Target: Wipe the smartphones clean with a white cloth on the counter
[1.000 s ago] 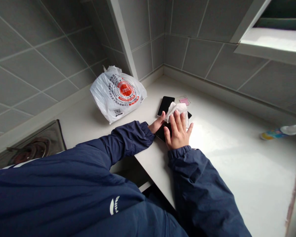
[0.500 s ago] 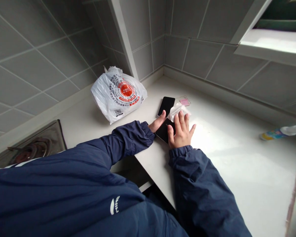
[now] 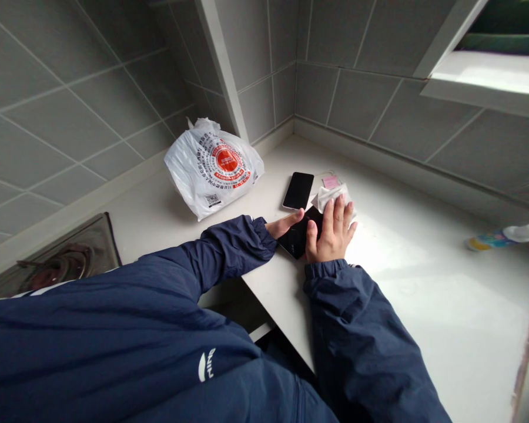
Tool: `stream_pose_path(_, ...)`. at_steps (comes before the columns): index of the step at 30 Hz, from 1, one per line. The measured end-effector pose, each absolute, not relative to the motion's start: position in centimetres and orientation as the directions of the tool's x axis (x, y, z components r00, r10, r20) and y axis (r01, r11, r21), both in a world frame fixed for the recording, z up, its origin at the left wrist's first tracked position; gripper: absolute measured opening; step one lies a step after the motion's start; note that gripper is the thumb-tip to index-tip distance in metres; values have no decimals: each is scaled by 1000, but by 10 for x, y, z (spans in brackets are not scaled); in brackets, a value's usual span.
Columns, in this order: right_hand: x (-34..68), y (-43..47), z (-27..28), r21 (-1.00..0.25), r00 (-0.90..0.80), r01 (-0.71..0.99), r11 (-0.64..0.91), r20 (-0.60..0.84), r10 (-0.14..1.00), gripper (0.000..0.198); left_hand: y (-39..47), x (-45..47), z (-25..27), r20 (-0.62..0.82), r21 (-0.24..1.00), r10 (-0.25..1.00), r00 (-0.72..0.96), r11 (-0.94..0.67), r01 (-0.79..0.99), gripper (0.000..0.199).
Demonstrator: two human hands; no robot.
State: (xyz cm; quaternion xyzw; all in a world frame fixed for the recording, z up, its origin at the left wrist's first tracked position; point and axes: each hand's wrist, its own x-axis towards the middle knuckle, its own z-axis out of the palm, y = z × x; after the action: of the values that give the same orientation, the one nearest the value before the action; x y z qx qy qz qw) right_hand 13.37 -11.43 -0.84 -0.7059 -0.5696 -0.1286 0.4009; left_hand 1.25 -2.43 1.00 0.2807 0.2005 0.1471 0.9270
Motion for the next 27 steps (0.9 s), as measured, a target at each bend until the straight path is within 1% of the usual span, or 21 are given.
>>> stream_pose_path(1, 133, -115, -8, -415, 311, 909, -27, 635, 707, 71, -24, 13, 11, -287, 584, 365, 886, 800, -140, 51)
stream_pose_path(5, 130, -116, -7, -367, 228, 930, 23, 625, 747, 68, -26, 23, 16, -189, 600, 525, 830, 731, -325, 54)
stream_pose_path(8, 128, -117, -6, -329, 144, 940, 94, 630, 764, 61, -28, 27, 18, -190, 573, 592, 783, 714, -401, 54)
stream_pose_path(10, 127, -118, -5, -323, 106, 936, 139, 635, 765, 57, -28, 26, 18, -239, 534, 578, 780, 749, -392, 58)
stream_pose_path(12, 125, -118, -4, -322, 74, 929, 183, 646, 760, 53, -26, 23, 19, -277, 487, 526, 804, 798, -355, 67)
stream_pose_path(15, 124, -118, -4, -329, 35, 912, 246, 659, 751, 47, -22, 19, 21, -282, 448, 483, 829, 830, -331, 76)
stream_pose_path(20, 123, -120, -2, -352, 5, 887, 299, 655, 756, 38, -13, 17, 25, -308, 459, 545, 780, 803, -379, 81)
stream_pose_path(22, 123, -121, 1, -346, -18, 881, 323, 657, 754, 34, -10, 16, 24, -313, 456, 526, 791, 813, -361, 85)
stream_pose_path(25, 120, -122, 6, -331, -56, 863, 382, 689, 723, 29, -7, 13, 21, -313, 449, 462, 830, 842, -299, 95)
stream_pose_path(27, 117, -123, 8, -314, -90, 845, 433, 715, 694, 28, -7, 12, 21, -279, 466, 478, 833, 826, -317, 100)
